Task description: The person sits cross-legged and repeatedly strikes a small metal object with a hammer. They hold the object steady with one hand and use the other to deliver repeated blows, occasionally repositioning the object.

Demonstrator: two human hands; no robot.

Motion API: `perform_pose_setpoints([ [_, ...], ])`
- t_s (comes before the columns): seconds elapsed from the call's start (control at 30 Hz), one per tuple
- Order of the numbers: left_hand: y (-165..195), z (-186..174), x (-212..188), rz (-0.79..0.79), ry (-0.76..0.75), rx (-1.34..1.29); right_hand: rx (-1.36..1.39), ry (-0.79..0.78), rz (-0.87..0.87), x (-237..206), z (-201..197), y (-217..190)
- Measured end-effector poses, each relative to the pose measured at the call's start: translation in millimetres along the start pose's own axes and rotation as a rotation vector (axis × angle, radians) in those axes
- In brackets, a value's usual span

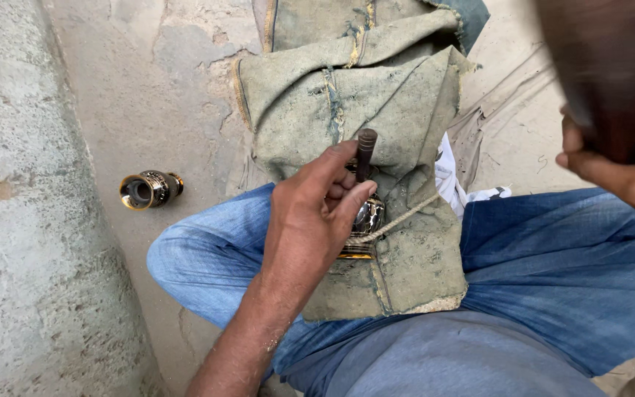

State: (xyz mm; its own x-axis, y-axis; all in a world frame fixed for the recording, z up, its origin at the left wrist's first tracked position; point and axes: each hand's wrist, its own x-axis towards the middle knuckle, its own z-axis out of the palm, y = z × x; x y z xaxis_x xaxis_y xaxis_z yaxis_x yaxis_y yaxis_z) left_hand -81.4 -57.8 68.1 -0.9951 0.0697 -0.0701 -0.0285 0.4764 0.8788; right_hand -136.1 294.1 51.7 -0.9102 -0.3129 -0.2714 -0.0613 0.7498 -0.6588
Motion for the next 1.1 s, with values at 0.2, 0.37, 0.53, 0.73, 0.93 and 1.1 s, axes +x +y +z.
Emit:
perform_pose_setpoints([
  [0.2, 4.1, 3.5, -1.2, -0.041, 0.022, 0.053, -0.272, 0.069, -0.1, 20.6, -10.0, -25.2],
  [0.37, 6.2, 6.9, -1.3, -0.021, 0.02, 0.036, -0.472, -0.082, -0.026, 26.5, -17.6, -40.5],
  [0.53, 4.1, 6.2, 0.3, -0.066, -0.001, 0.02, -0.38, -0.058, -0.051, 28.0, -17.0, -36.1],
  [0.73, 4.6, 5.9, 2.5, -0.063, -0.023, 0.021, -0.153, -0.066, -0.13, 31.8, -20.9, -17.8],
  [0.93, 3.9, 3.5, 3.7, -0.041, -0.025, 0.027, -0.415, -0.1, 0.001, 25.5, -15.5, -15.1],
  [1.1, 2.6, 3.9, 2.4, -0.005, -0.005, -0.002, -0.219, 0.09, -0.171, 26.1, -11.7, -26.5],
])
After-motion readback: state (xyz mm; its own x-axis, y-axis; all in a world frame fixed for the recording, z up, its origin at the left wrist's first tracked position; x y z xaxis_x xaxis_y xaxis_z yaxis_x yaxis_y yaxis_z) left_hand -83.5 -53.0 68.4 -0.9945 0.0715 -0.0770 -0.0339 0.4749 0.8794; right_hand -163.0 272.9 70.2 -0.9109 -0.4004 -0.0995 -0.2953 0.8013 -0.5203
